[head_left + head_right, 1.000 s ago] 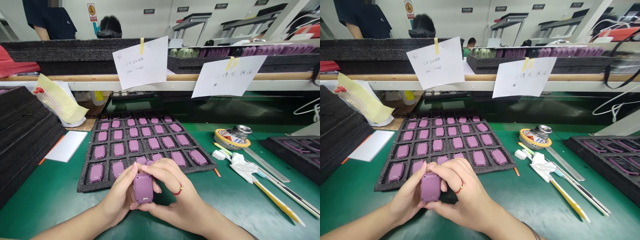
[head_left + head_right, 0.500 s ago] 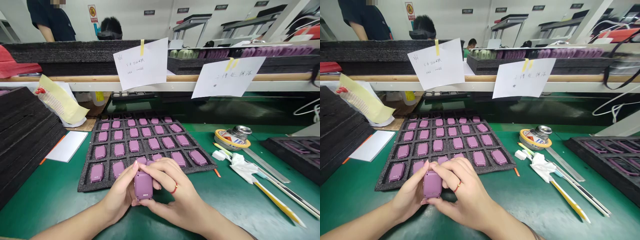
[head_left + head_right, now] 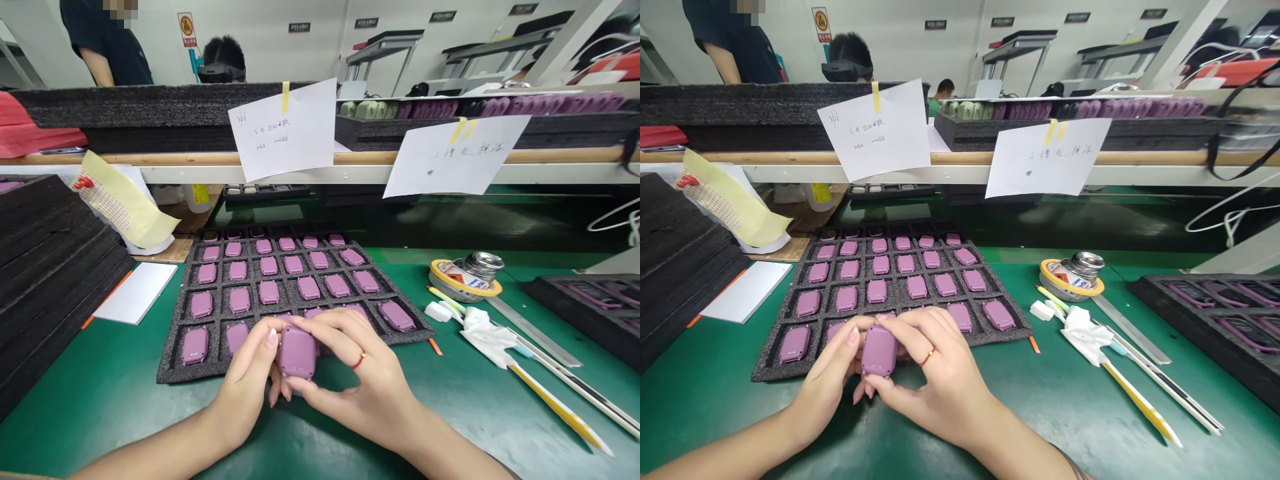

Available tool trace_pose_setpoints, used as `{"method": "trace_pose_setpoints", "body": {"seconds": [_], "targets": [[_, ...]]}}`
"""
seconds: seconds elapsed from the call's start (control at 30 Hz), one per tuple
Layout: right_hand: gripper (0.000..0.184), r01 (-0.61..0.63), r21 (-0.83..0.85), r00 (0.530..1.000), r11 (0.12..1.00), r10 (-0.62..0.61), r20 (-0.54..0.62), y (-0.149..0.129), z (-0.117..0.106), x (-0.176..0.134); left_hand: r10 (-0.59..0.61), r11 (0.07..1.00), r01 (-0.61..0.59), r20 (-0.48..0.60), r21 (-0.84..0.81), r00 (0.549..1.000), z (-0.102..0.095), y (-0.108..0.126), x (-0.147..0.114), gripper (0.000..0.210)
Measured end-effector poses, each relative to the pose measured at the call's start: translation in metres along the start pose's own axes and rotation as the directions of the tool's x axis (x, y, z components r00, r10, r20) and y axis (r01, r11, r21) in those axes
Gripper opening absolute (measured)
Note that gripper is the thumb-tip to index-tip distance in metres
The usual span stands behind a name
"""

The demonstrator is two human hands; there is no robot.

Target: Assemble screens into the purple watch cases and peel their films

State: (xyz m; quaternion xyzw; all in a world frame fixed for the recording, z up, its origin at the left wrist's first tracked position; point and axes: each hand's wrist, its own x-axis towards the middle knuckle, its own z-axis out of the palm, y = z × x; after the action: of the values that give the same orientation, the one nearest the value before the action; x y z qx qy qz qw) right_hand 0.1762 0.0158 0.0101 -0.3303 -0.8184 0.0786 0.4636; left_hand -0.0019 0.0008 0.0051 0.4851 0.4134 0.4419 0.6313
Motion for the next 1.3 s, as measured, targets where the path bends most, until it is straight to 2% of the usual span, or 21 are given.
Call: {"method": "trace_pose_setpoints", "body": {"seconds": [0.13,0.2,0.3,0.37,0.53,0.63,0.73,0.8,0.87,0.9,0.93,1.03,1.1,1.2,1.3], "targets": [[0.042,-0.144,-0.043,0.988,0.989,0.140,-0.070,0.015,-0.007,0.003,0.078,0.997,-0.080,-0.131,-0.007,0.988,-0.005,0.003,0.004,0.036],[0.037,-0.210,-0.045,0.977,0.977,0.208,-0.051,0.022,-0.009,0.004,0.107,0.994,-0.112,-0.191,-0.017,0.976,-0.007,0.005,0.006,0.031],[0.034,-0.248,-0.059,0.961,0.967,0.253,0.110,0.026,-0.008,0.003,0.115,0.992,-0.125,-0.226,-0.031,0.967,-0.009,0.007,0.008,0.028],[0.035,-0.279,-0.052,0.927,0.959,0.283,0.244,0.025,-0.007,0.003,0.102,0.993,-0.114,-0.220,-0.041,0.970,-0.009,0.007,0.009,0.027],[0.065,-0.369,-0.034,0.809,0.929,0.339,0.481,0.016,-0.011,0.020,0.079,0.992,-0.098,-0.205,-0.080,0.976,-0.008,0.007,0.007,0.029],[0.055,-0.298,-0.180,0.693,0.938,0.342,0.635,0.008,-0.013,0.044,0.075,0.991,-0.097,-0.215,-0.094,0.974,-0.008,0.007,0.005,0.030],[0.041,-0.120,-0.356,0.569,0.927,0.358,0.740,-0.002,-0.009,0.064,0.052,0.992,-0.075,-0.209,-0.101,0.977,-0.008,0.006,0.005,0.034],[0.032,0.021,-0.405,0.522,0.914,0.335,0.784,-0.007,-0.004,0.072,0.030,0.994,-0.048,-0.180,-0.096,0.983,-0.008,0.006,0.006,0.038],[0.024,0.112,-0.395,0.488,0.912,0.296,0.821,-0.009,0.000,0.077,0.006,0.996,-0.019,-0.146,-0.087,0.989,-0.008,0.006,0.007,0.043],[0.020,0.117,-0.382,0.490,0.917,0.281,0.825,-0.007,0.001,0.081,-0.006,0.996,-0.006,-0.136,-0.083,0.991,-0.008,0.006,0.007,0.045],[0.018,0.099,-0.374,0.512,0.922,0.275,0.813,-0.004,0.002,0.085,-0.015,0.996,0.004,-0.133,-0.085,0.991,-0.008,0.006,0.007,0.046],[0.026,-0.005,-0.410,0.650,0.912,0.315,0.692,0.018,0.005,0.109,-0.028,0.994,0.014,-0.127,-0.107,0.992,-0.009,0.004,0.009,0.049],[0.036,-0.038,-0.463,0.715,0.885,0.348,0.606,0.043,0.011,0.131,-0.030,0.993,0.019,-0.091,-0.120,0.995,-0.010,0.003,0.010,0.051],[0.037,-0.063,-0.529,0.755,0.846,0.387,0.529,0.089,0.030,0.165,-0.032,0.992,0.029,-0.026,-0.120,0.999,-0.011,-0.004,0.013,0.052],[0.031,-0.085,-0.564,0.761,0.821,0.419,0.495,0.131,0.053,0.189,-0.043,0.992,0.043,0.009,-0.115,0.999,-0.013,-0.014,0.017,0.055]]}}
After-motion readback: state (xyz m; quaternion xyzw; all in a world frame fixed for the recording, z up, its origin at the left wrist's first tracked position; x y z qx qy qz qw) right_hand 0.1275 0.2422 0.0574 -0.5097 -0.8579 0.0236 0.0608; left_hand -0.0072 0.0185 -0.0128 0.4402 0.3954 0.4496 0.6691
